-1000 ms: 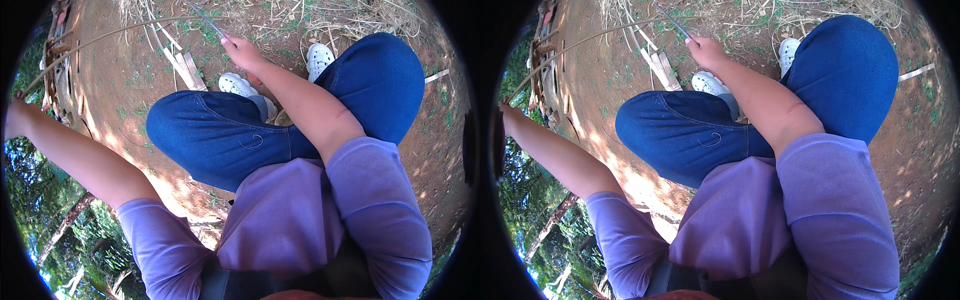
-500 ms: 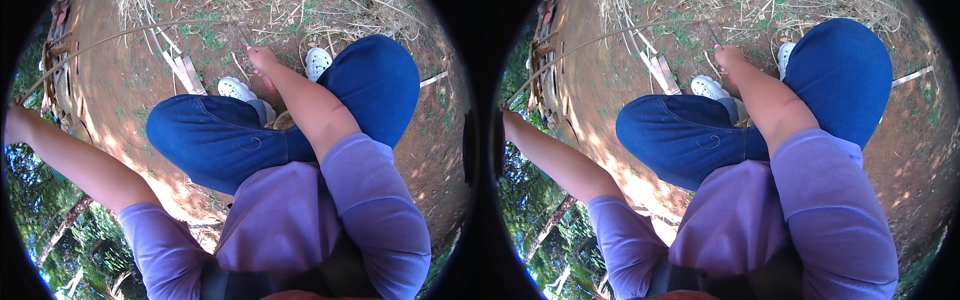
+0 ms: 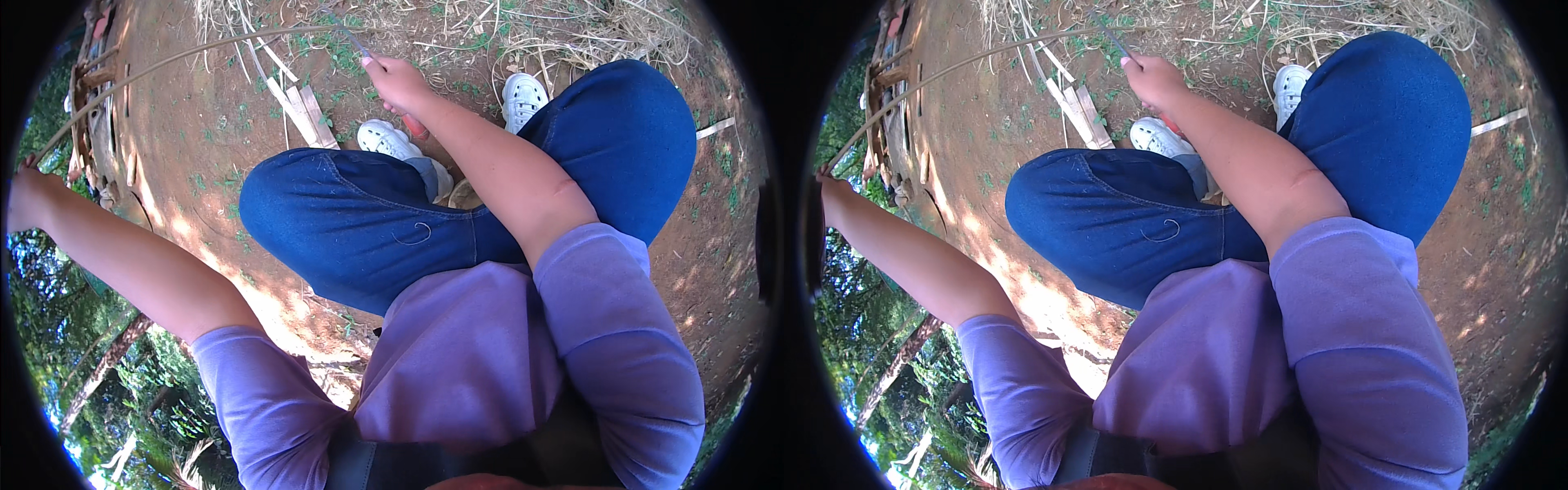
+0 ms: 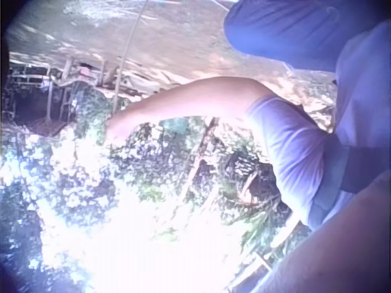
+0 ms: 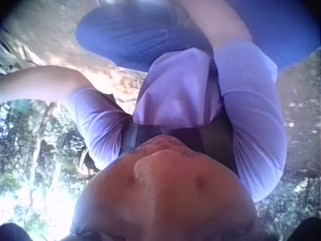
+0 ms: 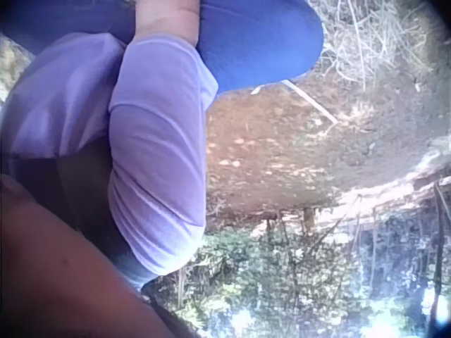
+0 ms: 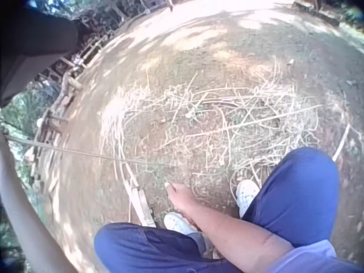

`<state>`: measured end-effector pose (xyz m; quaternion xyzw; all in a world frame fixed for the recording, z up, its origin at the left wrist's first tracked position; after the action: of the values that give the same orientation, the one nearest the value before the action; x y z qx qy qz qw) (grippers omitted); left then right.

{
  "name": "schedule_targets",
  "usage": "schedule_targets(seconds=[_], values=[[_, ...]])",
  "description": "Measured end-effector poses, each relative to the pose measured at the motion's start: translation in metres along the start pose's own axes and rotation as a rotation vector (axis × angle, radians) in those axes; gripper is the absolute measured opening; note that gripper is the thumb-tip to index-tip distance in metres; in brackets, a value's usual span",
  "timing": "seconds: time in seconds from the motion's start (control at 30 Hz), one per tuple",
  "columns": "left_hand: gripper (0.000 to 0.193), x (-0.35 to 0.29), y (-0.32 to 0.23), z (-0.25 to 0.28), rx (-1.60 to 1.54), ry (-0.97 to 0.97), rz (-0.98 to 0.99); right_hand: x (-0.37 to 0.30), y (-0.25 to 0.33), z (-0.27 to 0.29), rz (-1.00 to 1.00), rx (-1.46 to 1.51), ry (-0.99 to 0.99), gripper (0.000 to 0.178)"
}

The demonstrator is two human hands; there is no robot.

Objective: The person holds a thin strip of bamboo and uses a machete to shave and smooth its surface while sitting in an outdoor workspace.

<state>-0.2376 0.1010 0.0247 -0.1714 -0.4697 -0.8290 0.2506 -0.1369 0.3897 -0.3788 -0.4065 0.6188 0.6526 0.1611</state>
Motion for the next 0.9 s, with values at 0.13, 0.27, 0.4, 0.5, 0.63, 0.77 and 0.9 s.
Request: schedule_targets(seconds=[0.13,0.27,0.4,0.5,0.63,0.77,0.9], values=[[0.056,0.0,-0.003,0.013,-0.042,-0.02,0.013,0.026,-0.031,0.016,-0.211,-0.031,-0.043,0.049],[0.056,-0.002,-0.006,0.016,-0.076,-0.034,0.016,0.023,-0.019,0.011,-0.134,0.04,-0.004,0.05],[0.056,-0.009,-0.005,0.017,-0.1,-0.034,0.025,0.019,-0.015,0.009,-0.061,-0.067,-0.013,0.047],[0.056,-0.002,-0.009,0.03,-0.134,-0.065,0.029,0.046,-0.036,0.024,-0.296,-0.022,-0.032,0.048],[0.056,-0.009,-0.011,0.026,-0.156,-0.058,0.03,0.025,-0.026,0.013,-0.061,-0.048,-0.022,0.047],[0.056,-0.007,-0.012,0.033,-0.191,-0.075,0.043,0.042,-0.047,0.04,-0.282,-0.128,-0.052,0.047],[0.056,-0.009,-0.014,0.03,-0.212,-0.077,0.042,0.031,-0.033,0.016,-0.246,-0.084,-0.075,0.044]])
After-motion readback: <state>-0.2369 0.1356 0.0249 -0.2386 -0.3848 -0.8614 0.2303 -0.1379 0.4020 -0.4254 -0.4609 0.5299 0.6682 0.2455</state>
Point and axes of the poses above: each hand's wrist, its own x-axis towards the middle knuckle, its own z-axis out of the back of the hand, y = z × x, the point moved 2 cm from there along x, towards the middle knuckle, and after that the axes turned 12 degrees about -z, right-handed, at the moved point
